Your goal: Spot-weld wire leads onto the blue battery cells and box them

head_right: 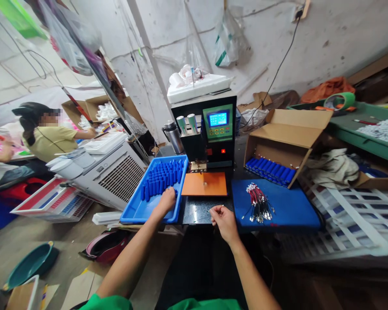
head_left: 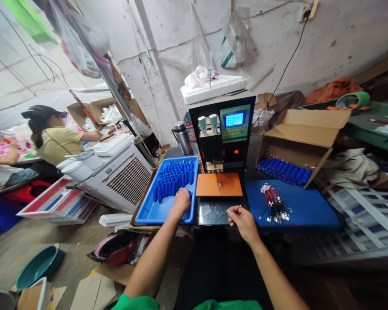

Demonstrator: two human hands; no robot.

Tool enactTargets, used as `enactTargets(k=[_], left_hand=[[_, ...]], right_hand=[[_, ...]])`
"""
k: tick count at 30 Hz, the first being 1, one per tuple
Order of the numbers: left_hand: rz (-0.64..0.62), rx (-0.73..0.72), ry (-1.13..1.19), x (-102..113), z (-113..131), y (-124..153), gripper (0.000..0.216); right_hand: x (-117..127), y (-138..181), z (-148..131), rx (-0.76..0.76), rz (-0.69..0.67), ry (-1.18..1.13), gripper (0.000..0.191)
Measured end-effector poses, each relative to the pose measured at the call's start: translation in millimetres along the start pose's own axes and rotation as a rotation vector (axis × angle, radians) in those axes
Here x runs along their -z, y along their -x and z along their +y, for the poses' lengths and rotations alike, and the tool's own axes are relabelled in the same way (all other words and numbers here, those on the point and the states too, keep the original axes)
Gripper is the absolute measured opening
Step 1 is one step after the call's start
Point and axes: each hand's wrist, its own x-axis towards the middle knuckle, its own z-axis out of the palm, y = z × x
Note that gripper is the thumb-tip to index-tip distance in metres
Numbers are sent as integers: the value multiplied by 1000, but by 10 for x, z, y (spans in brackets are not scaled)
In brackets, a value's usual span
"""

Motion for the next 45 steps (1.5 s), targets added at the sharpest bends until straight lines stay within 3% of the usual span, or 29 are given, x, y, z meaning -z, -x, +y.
enactTargets(k=[3,5,7,10,14,17,24,29,35,41,45], left_hand=[[84,57,135,102,-81,-71,20],[193,112,462,199,-106,-144,16],[307,140,934,297,-54,-234,15],[405,167,1509,406,193,-384,21],[379,111,1827,443,604,-581,37],[351,32,1779,397,745,-701,41],[175,-54,1559,188,733,-813,43],[245,-89,1391,154,751,-769,33],[319,-120,1269,217,800,-709,37],[349,-149,1157,194,773,-665,58],[475,-135,944,201,679,-543,72]], right_hand=[[-6,-11,-14,1,5,-21,46],[-12,-22,-12,5,7,-28,46],[-22,-39,1,10,12,-28,45],[-38,-68,28,12,24,-26,46],[-33,-85,40,8,28,-24,46],[-23,-77,27,13,38,-19,46],[-73,-89,25,38,46,-9,45],[-100,-102,50,39,57,4,46],[-101,-105,67,34,61,-3,47],[-98,-97,57,48,62,-5,47],[-99,-95,61,46,60,-16,46]])
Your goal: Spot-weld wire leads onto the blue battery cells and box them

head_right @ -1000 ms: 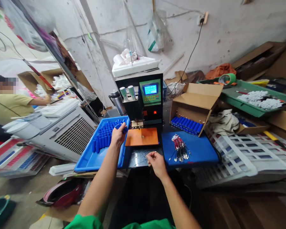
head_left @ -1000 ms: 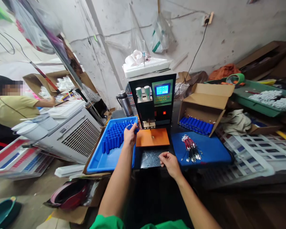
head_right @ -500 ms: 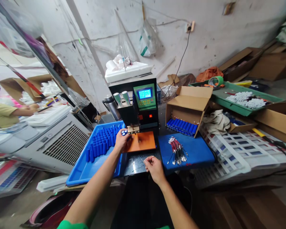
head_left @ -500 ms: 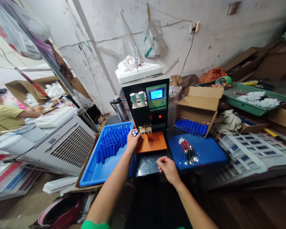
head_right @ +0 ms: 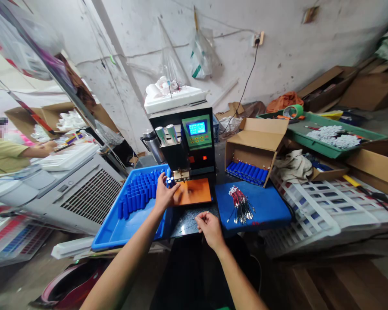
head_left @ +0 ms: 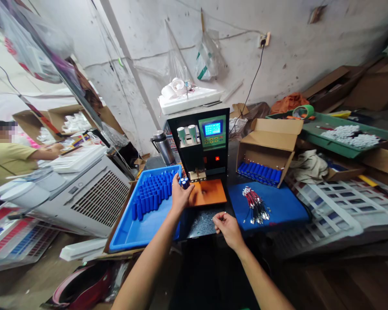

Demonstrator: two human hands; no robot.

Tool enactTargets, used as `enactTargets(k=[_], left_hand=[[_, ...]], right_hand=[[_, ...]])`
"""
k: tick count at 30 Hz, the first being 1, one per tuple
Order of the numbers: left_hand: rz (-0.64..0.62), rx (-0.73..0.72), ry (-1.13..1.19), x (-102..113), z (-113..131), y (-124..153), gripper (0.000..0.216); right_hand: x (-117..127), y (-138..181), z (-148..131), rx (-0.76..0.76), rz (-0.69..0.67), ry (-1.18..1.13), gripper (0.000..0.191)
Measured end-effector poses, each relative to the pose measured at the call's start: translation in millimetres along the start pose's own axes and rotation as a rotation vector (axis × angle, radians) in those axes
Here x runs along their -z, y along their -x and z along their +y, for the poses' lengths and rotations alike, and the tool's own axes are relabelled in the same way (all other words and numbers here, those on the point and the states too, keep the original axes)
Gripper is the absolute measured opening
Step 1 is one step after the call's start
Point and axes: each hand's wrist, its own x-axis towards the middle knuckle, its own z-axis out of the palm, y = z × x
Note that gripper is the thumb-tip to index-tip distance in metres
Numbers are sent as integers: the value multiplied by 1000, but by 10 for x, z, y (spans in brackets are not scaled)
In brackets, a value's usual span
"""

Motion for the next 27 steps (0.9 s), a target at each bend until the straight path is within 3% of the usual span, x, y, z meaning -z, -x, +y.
enactTargets(k=[3,7,14,18,22,27], left_hand=[[68,18,-237,116,53,92,55],[-24,135,-461,186,151,168,33],[-106,230,-602,142,210,169,25],[-99,140,-565,161,198,223,20],[-207,-40,-335,111,210,305,12],[-280,-76,-86,-71,247,318,10]], right_hand=[[3,-4,12,-4,1,3,46],[10,-6,17,-15,1,0,46],[7,10,-22,-24,2,-11,45],[6,9,-34,-20,6,-14,43],[0,-6,-64,-40,-5,-50,44],[-21,-116,-307,-14,16,-72,40]])
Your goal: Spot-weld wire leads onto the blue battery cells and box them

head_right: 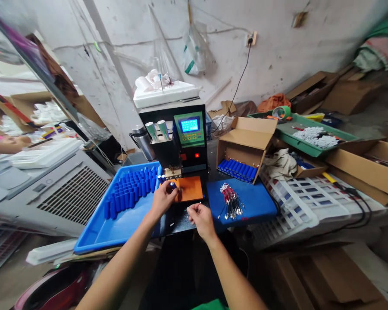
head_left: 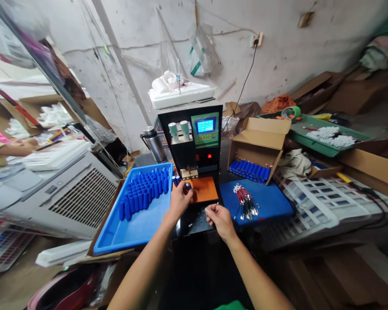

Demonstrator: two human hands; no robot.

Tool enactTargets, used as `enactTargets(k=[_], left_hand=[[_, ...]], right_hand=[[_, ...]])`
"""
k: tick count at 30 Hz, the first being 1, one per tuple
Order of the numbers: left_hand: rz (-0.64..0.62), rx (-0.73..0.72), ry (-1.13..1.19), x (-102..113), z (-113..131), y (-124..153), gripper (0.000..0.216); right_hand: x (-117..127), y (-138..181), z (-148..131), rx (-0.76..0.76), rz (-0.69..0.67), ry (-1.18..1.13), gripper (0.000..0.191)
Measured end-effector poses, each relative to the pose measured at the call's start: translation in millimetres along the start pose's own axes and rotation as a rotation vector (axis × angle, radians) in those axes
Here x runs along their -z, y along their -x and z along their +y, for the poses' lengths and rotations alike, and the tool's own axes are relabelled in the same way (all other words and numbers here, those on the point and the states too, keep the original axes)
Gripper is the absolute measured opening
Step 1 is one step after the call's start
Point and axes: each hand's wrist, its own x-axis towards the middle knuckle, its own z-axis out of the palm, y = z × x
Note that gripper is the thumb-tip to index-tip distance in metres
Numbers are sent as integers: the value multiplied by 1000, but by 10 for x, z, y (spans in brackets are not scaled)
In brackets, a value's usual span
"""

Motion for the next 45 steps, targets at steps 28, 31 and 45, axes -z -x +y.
enactTargets(k=[28,31,45], left_hand=[[4,-94,256,-193,-118,-43,23],[0,-89,245,-209,-148,-48,24],[-2,-105,213,-174,-108,-29,22]], right_hand=[[-479,-1066,-201,152,37,59,24],[-479,-1067,-190,156,38,73,25],[-473,-1069,-189,154,33,129,32]])
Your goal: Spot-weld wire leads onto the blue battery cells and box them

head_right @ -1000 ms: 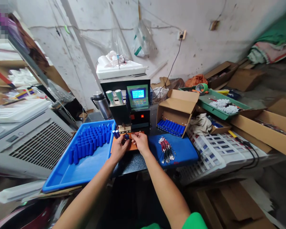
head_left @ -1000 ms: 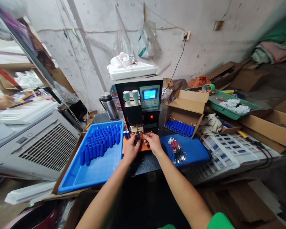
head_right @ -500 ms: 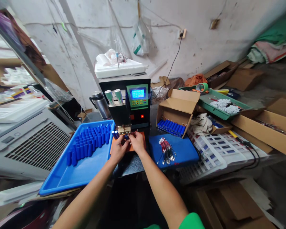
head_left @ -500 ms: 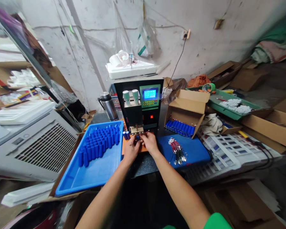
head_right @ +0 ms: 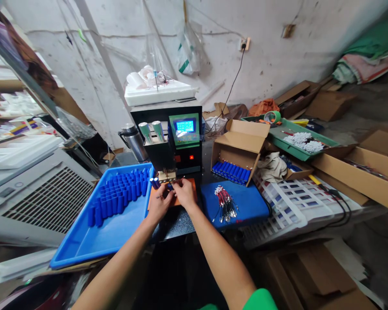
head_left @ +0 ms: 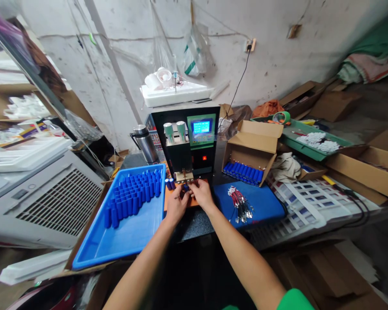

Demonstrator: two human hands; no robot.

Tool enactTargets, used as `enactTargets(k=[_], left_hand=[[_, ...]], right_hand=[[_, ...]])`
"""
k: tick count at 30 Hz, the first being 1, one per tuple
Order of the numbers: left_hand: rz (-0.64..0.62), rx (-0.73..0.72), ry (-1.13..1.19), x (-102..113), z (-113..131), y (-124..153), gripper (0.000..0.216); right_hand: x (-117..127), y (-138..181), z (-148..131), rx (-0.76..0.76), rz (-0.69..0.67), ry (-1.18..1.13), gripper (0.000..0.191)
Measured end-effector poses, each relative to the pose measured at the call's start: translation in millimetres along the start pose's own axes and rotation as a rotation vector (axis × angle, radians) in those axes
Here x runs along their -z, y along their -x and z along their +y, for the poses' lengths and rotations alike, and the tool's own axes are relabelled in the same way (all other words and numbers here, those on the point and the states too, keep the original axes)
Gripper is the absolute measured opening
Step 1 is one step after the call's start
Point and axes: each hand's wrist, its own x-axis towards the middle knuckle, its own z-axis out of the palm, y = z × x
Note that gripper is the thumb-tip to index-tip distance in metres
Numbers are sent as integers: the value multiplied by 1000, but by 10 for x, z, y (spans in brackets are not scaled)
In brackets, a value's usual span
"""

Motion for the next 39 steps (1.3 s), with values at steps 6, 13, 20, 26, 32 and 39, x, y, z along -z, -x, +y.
enactTargets(k=[6,13,20,26,32,39], left_hand=[[7,7,-8,1,7,1,22],[3,8,-37,11,24,2,20],[2,10,-23,1,0,2,22],[-1,8,-47,-2,-25,2,22],[0,0,-69,8,1,2,20],[-12,14,-18,20,69,10,15]], right_hand=[[-4,5,-13,-8,3,1,29],[-5,10,-13,-11,8,-3,30],[10,1,-3,-6,-12,0,30],[27,-12,21,2,-21,16,30],[40,-4,9,-15,-40,9,32],[107,85,38,-27,-98,-60,34]])
